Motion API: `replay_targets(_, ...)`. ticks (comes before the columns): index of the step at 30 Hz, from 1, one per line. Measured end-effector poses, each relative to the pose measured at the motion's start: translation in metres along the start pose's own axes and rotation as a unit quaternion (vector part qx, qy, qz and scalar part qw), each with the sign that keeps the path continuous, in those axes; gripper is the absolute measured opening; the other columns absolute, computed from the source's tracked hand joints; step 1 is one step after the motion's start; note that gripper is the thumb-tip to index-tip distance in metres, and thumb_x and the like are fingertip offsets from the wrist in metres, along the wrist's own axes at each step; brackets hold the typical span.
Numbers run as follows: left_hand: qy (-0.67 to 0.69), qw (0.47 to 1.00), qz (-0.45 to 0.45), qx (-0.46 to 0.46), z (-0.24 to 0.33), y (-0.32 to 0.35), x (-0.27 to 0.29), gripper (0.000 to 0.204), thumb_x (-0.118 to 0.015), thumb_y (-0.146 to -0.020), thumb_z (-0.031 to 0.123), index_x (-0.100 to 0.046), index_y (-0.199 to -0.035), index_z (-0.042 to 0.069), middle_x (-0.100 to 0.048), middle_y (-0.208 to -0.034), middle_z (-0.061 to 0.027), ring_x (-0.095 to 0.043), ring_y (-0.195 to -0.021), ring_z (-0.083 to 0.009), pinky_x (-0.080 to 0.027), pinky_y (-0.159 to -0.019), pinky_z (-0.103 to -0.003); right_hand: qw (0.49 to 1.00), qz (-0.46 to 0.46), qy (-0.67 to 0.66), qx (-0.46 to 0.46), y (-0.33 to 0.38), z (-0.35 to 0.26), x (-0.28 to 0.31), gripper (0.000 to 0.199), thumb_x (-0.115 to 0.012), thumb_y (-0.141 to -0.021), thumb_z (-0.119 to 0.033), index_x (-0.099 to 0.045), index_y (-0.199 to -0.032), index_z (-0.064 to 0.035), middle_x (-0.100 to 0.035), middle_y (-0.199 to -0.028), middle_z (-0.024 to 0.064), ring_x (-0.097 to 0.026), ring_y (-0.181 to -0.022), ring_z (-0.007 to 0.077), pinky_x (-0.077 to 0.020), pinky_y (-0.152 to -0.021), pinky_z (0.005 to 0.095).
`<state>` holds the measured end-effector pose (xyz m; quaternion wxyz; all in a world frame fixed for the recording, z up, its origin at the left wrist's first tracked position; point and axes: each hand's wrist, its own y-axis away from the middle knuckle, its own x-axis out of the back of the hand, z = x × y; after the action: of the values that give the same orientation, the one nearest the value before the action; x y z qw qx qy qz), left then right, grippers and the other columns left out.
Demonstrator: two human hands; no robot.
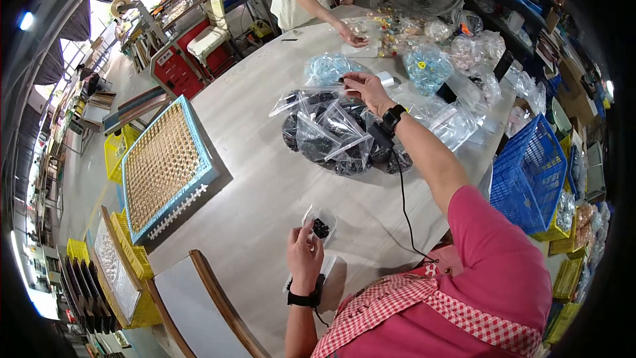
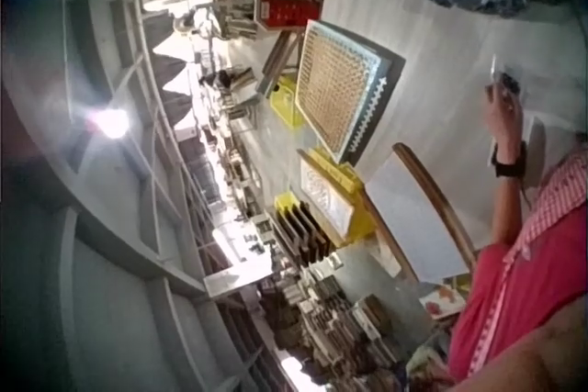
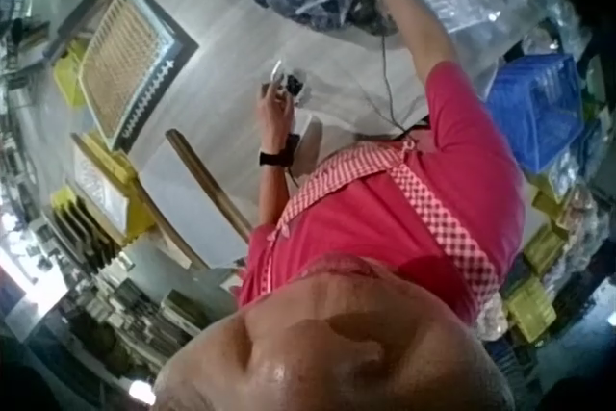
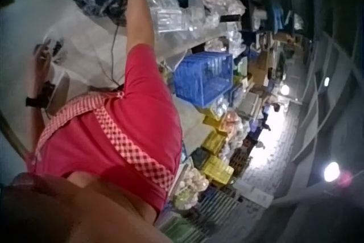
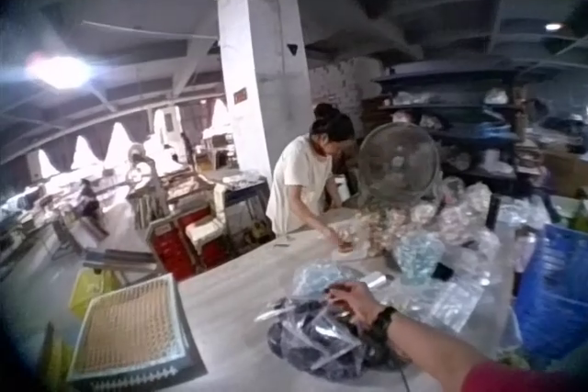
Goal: Sorting small black beads and placing them into clear plastic bags.
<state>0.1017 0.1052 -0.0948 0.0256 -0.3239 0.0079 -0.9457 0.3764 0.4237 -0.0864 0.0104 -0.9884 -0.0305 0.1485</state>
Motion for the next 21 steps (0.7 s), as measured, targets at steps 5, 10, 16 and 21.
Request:
replay_targets(5,0.041,0.999,0.013,0.002,-0.002,0.004,-0.001,0.039,-0.055,-0.078,-0.005,-0.059,-0.116,0.003,-0.056,-0.099,-0.0120,-0.058,-0.068,-0.0137,-0.051,-0.060,-0.024,0.995,0.080,-0.043,0.031,-0.027,0.011,0.005,0.019,-0.069,-0.084,-0.016,-0.066,-0.095,-0.0011,-0.068,-0.085,0.0065,-0.064,-0.068,0.0119,-0.0552,-0.064,0.0246)
replay_targets(10,0.036,0.999,0.011,0.006,-0.004,0.014,-0.003,0.046,-0.055,-0.078,-0.005,-0.054,-0.123,0.004,-0.053,-0.109,-0.0153,-0.057,-0.064,-0.0158,-0.049,-0.059,-0.027,0.993,0.109,-0.027,0.031,-0.063,0.015,0.006,0.014,-0.067,-0.084,-0.014,-0.066,-0.089,-0.0011,-0.067,-0.082,0.0069,-0.065,-0.068,0.0142,-0.0550,-0.062,0.0249)
replay_targets(16,0.083,0.996,0.007,0.032,-0.004,0.016,-0.003,0.052,-0.051,-0.077,-0.006,-0.050,-0.128,0.001,-0.053,-0.112,-0.0159,-0.052,-0.065,-0.0139,-0.046,-0.058,-0.024,0.997,0.064,0.032,-0.016,-0.138,0.022,0.041,0.012,-0.067,-0.082,-0.007,-0.064,-0.087,0.0046,-0.065,-0.078,0.0090,-0.060,-0.059,0.0156,-0.0495,-0.054,0.0270)
replay_targets(21,0.137,0.989,-0.002,0.045,-0.007,0.010,-0.001,0.056,-0.051,-0.075,-0.005,-0.048,-0.131,0.002,-0.054,-0.111,-0.0147,-0.051,-0.062,-0.0122,-0.044,-0.057,-0.024,0.985,-0.008,0.085,-0.147,-0.190,0.004,0.092,0.017,-0.064,-0.083,-0.005,-0.060,-0.095,0.0062,-0.066,-0.091,0.0126,-0.063,-0.076,0.0187,-0.0525,-0.066,0.0263)
